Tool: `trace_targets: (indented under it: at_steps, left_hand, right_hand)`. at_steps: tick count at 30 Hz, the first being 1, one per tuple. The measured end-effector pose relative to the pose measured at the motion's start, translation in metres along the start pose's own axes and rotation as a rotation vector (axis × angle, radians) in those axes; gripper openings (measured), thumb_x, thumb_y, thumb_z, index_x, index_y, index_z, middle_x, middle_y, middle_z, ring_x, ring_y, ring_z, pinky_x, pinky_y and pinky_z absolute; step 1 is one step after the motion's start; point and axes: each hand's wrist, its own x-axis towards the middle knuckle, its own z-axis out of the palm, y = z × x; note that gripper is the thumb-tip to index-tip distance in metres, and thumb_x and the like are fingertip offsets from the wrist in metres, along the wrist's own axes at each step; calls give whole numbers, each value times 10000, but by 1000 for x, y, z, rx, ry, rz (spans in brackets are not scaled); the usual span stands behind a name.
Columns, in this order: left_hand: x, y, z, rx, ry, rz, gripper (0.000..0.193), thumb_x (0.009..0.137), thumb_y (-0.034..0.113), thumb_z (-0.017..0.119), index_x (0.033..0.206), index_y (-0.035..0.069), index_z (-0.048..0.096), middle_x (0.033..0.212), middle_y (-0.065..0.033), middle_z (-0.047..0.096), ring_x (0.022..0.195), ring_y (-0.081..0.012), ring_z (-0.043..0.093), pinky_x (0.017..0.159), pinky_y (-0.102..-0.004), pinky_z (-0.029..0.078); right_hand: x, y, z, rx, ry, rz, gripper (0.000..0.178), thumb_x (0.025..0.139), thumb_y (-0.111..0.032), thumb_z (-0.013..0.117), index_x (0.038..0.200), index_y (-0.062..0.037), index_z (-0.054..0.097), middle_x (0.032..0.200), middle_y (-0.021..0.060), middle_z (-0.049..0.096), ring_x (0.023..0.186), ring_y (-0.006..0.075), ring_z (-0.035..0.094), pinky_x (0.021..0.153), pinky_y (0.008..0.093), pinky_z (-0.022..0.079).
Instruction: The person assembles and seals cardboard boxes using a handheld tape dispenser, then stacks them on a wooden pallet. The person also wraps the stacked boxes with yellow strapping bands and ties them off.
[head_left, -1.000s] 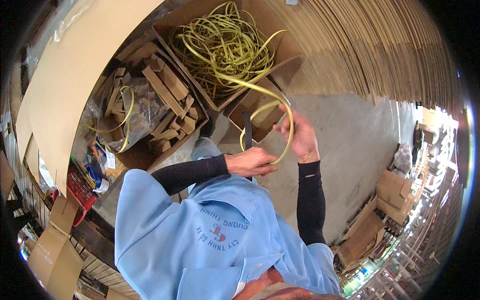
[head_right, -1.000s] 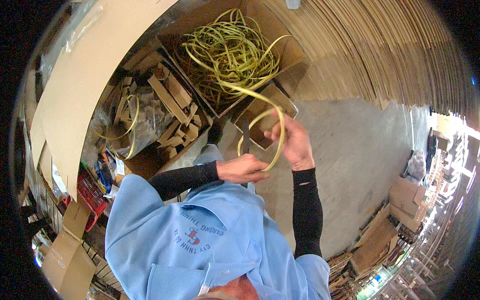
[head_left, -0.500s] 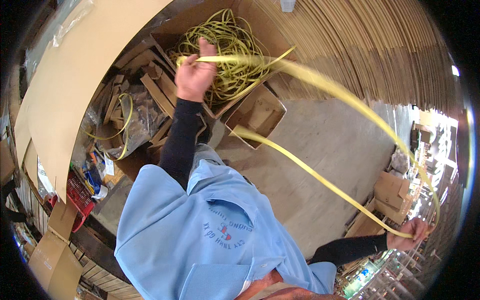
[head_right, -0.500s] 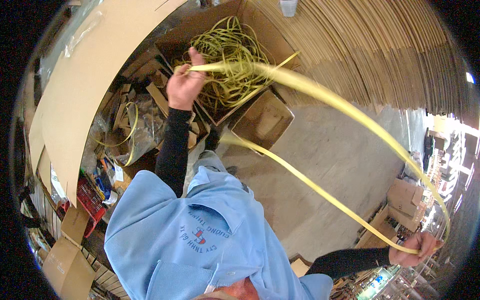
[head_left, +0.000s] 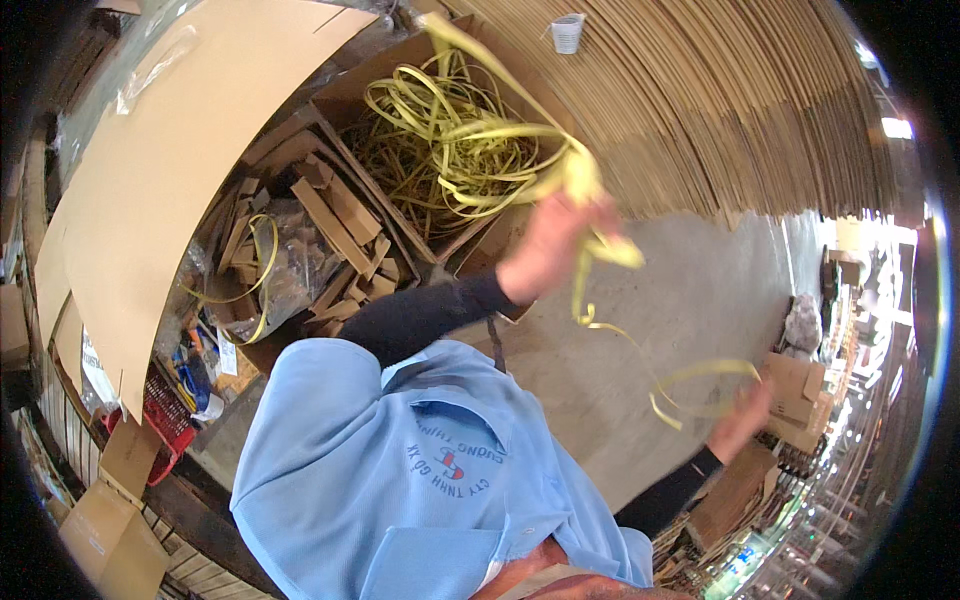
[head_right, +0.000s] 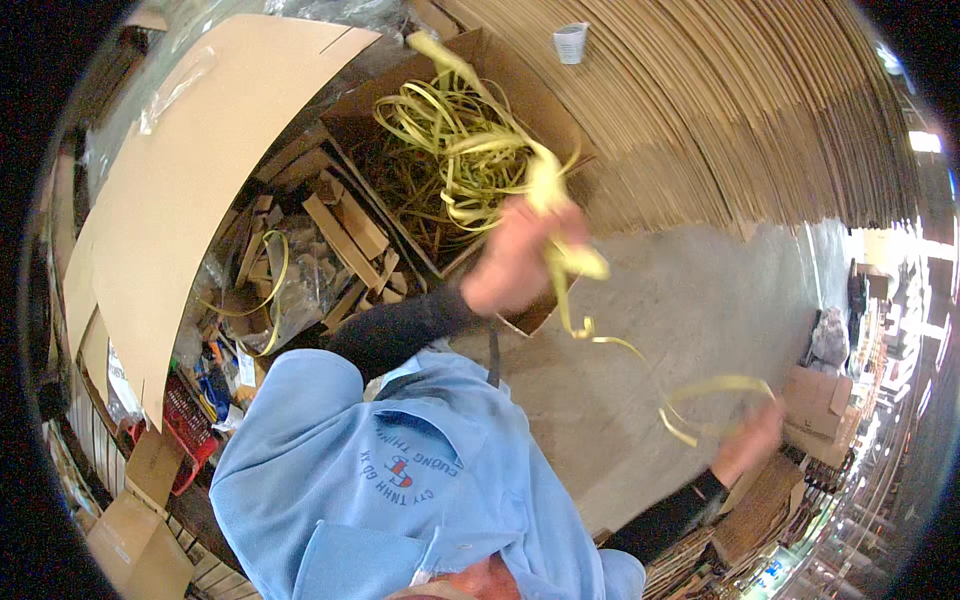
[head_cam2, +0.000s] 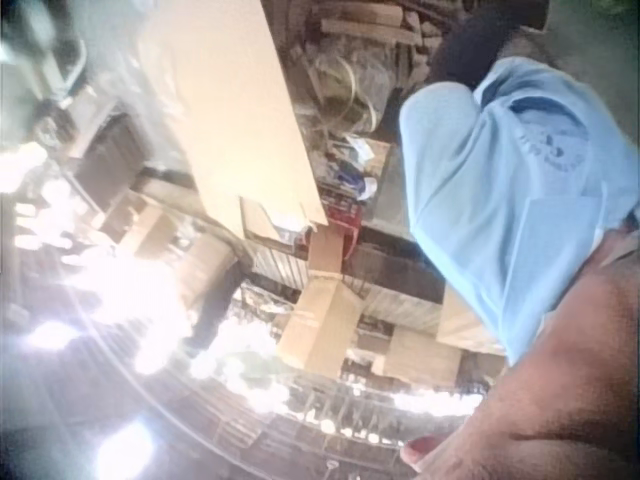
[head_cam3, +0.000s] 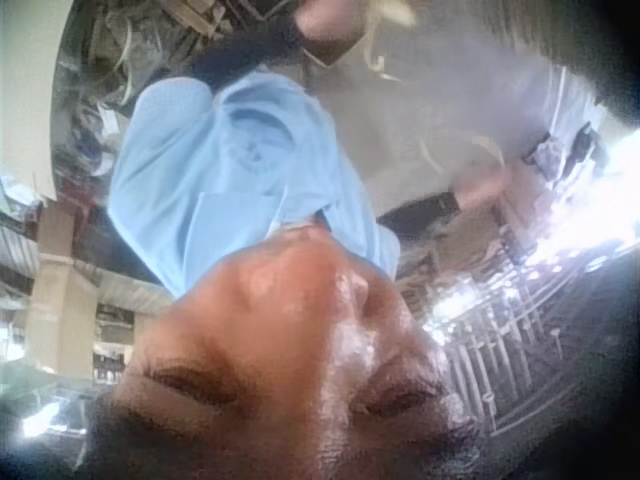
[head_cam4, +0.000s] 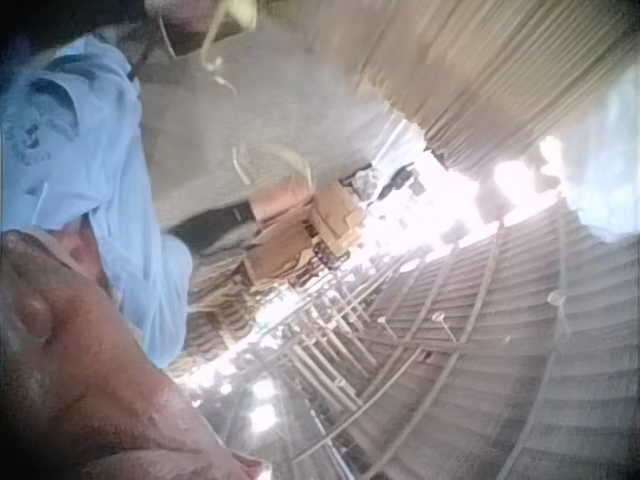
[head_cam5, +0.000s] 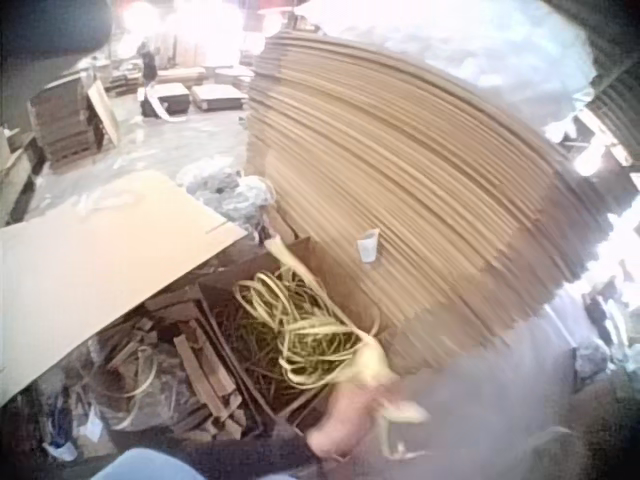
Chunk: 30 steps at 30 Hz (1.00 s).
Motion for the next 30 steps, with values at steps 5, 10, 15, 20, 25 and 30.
trace_targets:
  at_steps: [5,10,15,20,25,30]
  left_hand:
    - [-10,-4,68,179,-314,-79,311,1029,259,489,1097,-13,625,1143,-131,669,1050,-182,627,911,-353,509]
    - [31,40,0,-13,-20,-247,375,1031,334,464,1089,-19,575,1094,-210,684,1016,-281,677,898,-406,558]
    - [47,113,-195,93,-61,-11,380,1047,347,421,1069,-5,563,835,-156,717,874,-247,707,919,-391,545]
    - [24,132,-154,-117,671,208,626,1034,453,409,1450,20,232,1413,-232,437,1310,-284,464,1053,-465,458]
    - [-30,10,-30,1326,22,481,622,811,154,746,1354,40,465,1347,-137,550,1217,-242,530,1014,-400,424]
    - [24,-63,-58,1159,26,141,328,781,81,763,1052,24,587,882,-126,707,797,-219,675,731,-355,526]
  right_hand:
    - [-143,-28,188,-290,-988,-424,548,924,-123,625,1428,-25,435,1237,120,582,1154,207,543,984,357,426]
    - [-151,-83,213,-95,-1009,-62,219,968,-170,607,1124,-22,651,645,-67,507,577,47,470,527,222,378]
    - [-87,-130,138,387,-655,-156,282,1005,-220,546,1114,34,602,600,-88,401,521,39,364,487,223,289]
    - [-47,-188,49,891,-934,-325,332,1076,-220,347,1148,54,521,544,-37,333,475,68,282,492,232,301]
    - [-66,-193,48,638,-1145,-370,336,1050,-243,445,1167,54,551,567,-43,416,488,51,318,520,207,313]
    - [-55,-225,-18,745,-1232,-470,367,1030,-278,469,1206,36,542,690,-21,475,569,68,377,571,216,350]
